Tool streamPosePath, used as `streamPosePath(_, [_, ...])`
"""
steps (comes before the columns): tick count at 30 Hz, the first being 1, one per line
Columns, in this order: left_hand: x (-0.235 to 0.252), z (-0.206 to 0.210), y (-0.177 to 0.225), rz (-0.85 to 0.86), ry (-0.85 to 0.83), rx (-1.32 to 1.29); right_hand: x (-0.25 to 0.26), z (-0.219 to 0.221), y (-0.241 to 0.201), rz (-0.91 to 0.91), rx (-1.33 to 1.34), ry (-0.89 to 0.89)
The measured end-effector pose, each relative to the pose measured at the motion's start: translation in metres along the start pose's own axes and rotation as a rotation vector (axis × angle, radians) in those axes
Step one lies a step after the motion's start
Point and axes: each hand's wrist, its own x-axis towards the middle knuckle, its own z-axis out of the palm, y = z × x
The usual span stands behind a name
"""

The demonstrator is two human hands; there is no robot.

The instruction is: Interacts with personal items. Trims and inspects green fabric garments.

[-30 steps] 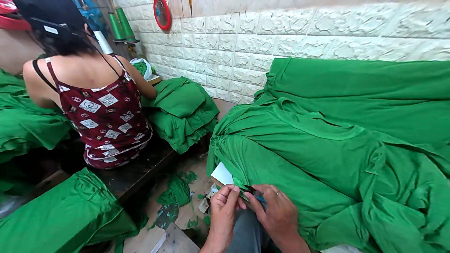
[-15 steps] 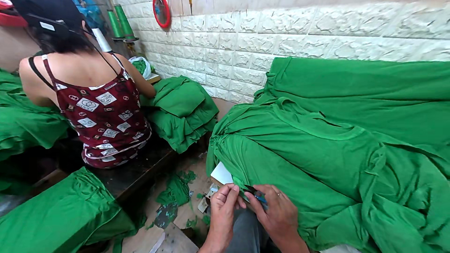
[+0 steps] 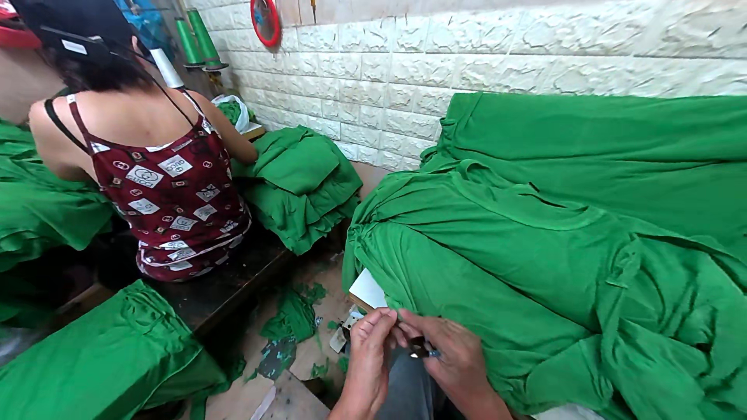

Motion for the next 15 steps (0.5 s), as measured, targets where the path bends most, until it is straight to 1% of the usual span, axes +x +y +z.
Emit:
streamPosePath(3, [0.001, -0.002, -0.002, -0.047, 0.017, -0.039, 0.001, -0.004, -0.003, 0.054, 0.214, -0.018])
streamPosePath(5, [0.001, -0.004, -0.001, -0.035, 0.013, -0.061, -0.003, -0.005, -0.006, 0.137, 0.239, 0.002])
streamPosePath(7, [0.002, -0.005, 0.003, -0.005, 0.020, -0.064, -0.007, -0.007, -0.011, 0.252, 0.090, -0.032])
streamPosePath(9, [0.004, -0.005, 0.006, 0.043, 0.031, -0.055, -0.008, -0.005, -0.015, 0.309, -0.090, -0.067])
streamPosePath(11, [0.006, -0.004, 0.007, 0.075, 0.027, -0.040, -0.011, -0.004, -0.015, 0.264, -0.196, -0.039])
streamPosePath(12, [0.006, -0.003, 0.007, 0.093, 0.022, -0.030, -0.012, -0.004, -0.015, 0.235, -0.196, -0.010])
streamPosePath(15, [0.007, -0.001, 0.007, 0.124, 0.002, -0.007, -0.011, -0.007, -0.017, 0.208, -0.057, 0.073])
